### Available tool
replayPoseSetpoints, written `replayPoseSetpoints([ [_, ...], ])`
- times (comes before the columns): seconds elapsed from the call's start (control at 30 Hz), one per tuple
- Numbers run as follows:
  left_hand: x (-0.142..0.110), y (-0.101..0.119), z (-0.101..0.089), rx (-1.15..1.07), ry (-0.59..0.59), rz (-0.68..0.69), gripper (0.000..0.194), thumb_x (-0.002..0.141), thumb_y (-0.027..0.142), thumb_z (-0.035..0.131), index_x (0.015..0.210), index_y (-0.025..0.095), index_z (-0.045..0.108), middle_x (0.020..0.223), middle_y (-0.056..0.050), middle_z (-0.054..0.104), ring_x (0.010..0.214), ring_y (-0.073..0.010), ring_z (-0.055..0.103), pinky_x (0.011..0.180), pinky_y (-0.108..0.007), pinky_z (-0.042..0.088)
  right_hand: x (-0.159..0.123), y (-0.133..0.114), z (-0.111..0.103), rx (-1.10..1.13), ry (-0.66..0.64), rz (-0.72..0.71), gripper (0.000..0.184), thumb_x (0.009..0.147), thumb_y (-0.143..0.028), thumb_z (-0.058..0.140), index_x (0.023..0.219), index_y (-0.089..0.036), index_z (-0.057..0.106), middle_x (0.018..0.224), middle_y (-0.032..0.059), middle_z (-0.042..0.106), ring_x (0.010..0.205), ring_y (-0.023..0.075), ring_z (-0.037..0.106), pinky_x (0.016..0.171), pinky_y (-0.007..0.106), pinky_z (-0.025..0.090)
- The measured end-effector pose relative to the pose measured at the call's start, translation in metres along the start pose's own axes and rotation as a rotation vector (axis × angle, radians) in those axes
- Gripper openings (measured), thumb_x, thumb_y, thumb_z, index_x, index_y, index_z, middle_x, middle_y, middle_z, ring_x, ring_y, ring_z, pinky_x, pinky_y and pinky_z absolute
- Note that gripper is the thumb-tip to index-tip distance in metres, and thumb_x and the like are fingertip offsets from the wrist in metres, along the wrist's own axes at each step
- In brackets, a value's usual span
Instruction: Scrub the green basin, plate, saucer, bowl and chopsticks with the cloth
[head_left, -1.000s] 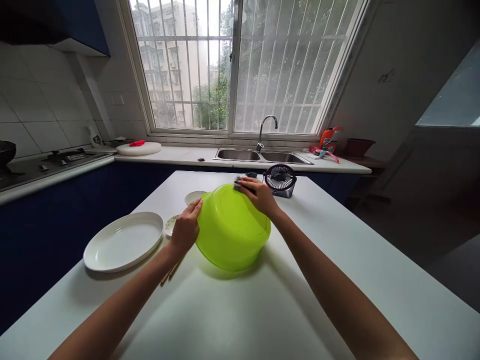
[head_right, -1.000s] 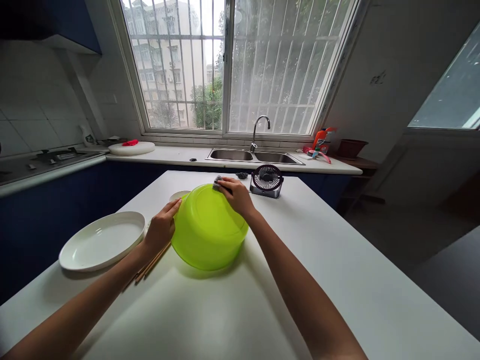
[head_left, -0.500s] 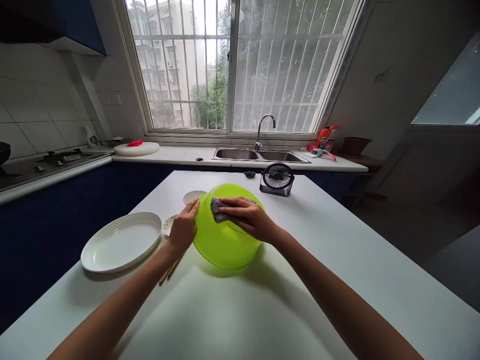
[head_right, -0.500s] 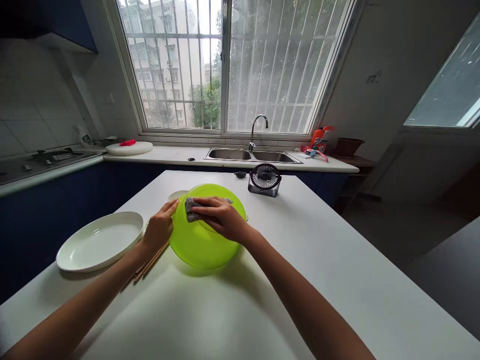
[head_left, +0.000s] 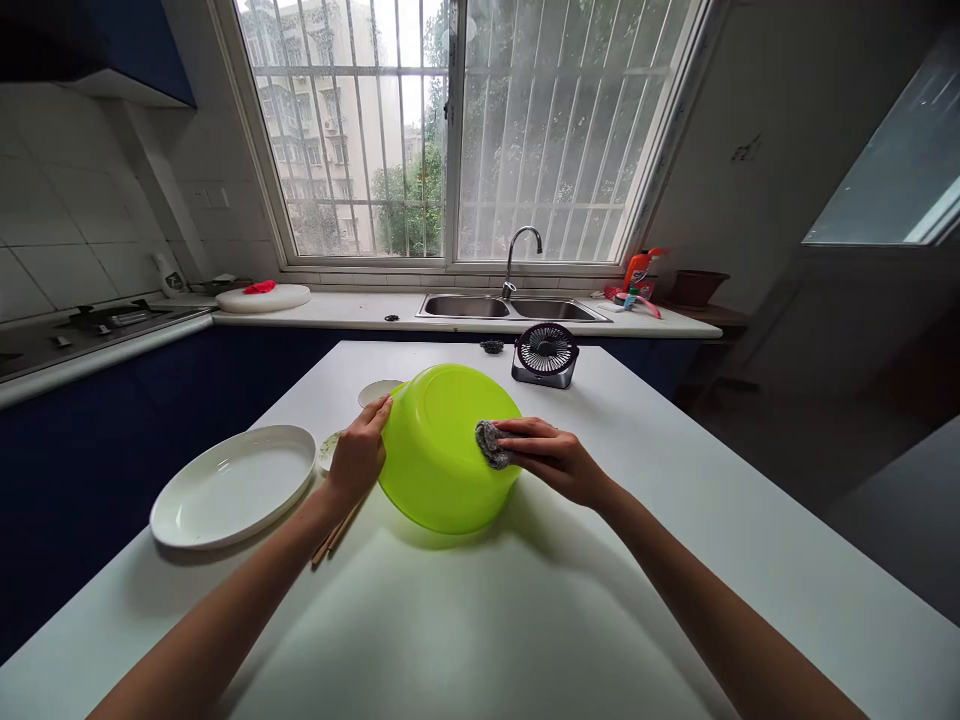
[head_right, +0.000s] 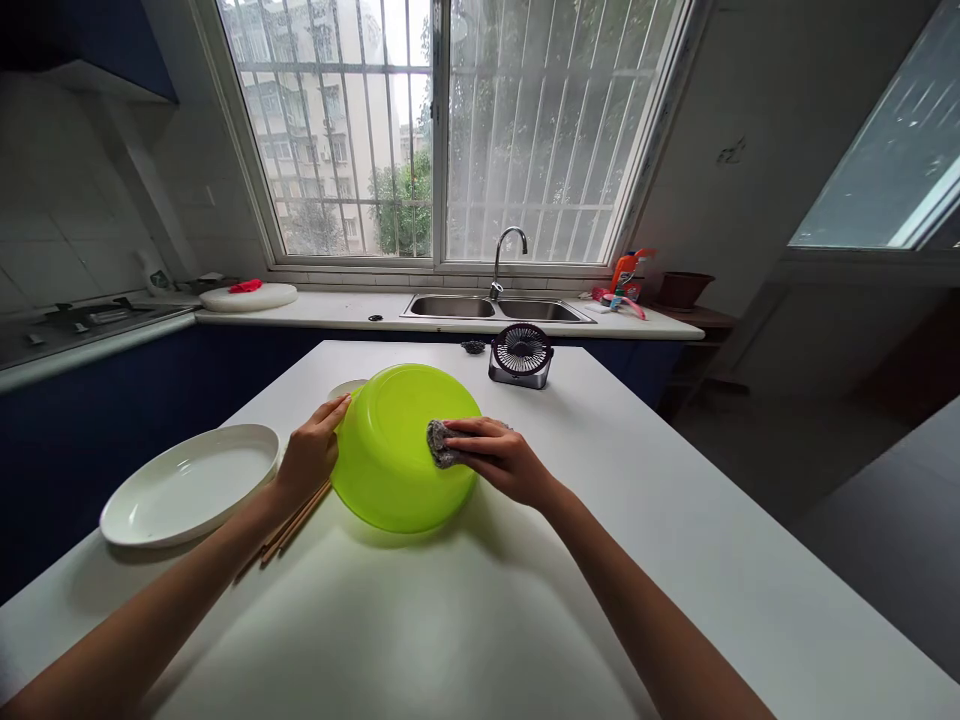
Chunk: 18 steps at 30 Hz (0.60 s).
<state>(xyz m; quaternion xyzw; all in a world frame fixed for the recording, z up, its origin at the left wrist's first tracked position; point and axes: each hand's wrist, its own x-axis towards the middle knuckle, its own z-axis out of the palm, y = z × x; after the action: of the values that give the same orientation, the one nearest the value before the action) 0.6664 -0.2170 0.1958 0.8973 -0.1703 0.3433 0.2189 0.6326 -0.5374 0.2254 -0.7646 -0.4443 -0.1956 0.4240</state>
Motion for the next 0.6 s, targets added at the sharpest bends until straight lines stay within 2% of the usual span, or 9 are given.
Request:
replayPoseSetpoints([
  [0.2, 0.003, -0.002, -0.002, -0.025, -0.009, -0.033, 0.058, 0.077, -0.002, 0.041, 0.128, 0.014, 0.065, 0.132, -0.008, 0.066, 0.119, -0.0223, 0.065, 0.107, -0.034, 0.051, -0.013, 0.02, -0.016, 0.136, 0.105, 0.253, 0.029, 0.09, -0.044, 0.067, 0.113, -0.028, 0.075, 0.129, 0.0099, 0.067, 0.115, 0.0267, 0.065, 0.098, 0.044, 0.057],
  [0.33, 0.006, -0.006, -0.005, -0.026, -0.011, -0.055, 0.062, 0.074, -0.001, 0.041, 0.128, 0.017, 0.066, 0.132, -0.004, 0.067, 0.12, -0.0217, 0.064, 0.107, -0.035, 0.051, -0.02, 0.028, -0.039, 0.093, 0.085, 0.476, 0.044, 0.081, -0.059, 0.071, 0.103, -0.023, 0.079, 0.122, 0.0124, 0.07, 0.111, 0.0308, 0.066, 0.093, 0.044, 0.057],
  [0.4, 0.007, -0.007, -0.007, -0.015, -0.006, -0.058, 0.061, 0.075, -0.001, 0.04, 0.127, 0.017, 0.066, 0.131, -0.004, 0.067, 0.12, -0.022, 0.064, 0.107, -0.037, 0.051, -0.023, 0.029, -0.048, 0.048, -0.022, 0.59, 0.05, 0.075, -0.065, 0.072, 0.097, -0.02, 0.081, 0.115, 0.0129, 0.072, 0.104, 0.031, 0.067, 0.089, 0.042, 0.056],
  [0.47, 0.009, -0.007, -0.009, -0.003, 0.004, -0.061, 0.059, 0.077, 0.0, 0.04, 0.127, 0.016, 0.066, 0.13, -0.006, 0.067, 0.119, -0.0229, 0.065, 0.106, -0.038, 0.052, -0.024, 0.028, -0.052, 0.012, -0.186, 0.668, 0.05, 0.073, -0.065, 0.073, 0.091, -0.019, 0.08, 0.11, 0.0118, 0.073, 0.099, 0.0293, 0.067, 0.088, 0.039, 0.054],
  [0.6, 0.011, -0.007, -0.013, 0.001, 0.022, -0.067, 0.057, 0.077, 0.002, 0.041, 0.125, 0.015, 0.067, 0.13, -0.007, 0.067, 0.116, -0.0231, 0.067, 0.103, -0.037, 0.054, -0.025, 0.025, -0.044, -0.035, -0.443, 0.713, 0.038, 0.073, -0.055, 0.074, 0.086, -0.019, 0.076, 0.101, 0.0086, 0.071, 0.095, 0.0256, 0.065, 0.086, 0.034, 0.05],
])
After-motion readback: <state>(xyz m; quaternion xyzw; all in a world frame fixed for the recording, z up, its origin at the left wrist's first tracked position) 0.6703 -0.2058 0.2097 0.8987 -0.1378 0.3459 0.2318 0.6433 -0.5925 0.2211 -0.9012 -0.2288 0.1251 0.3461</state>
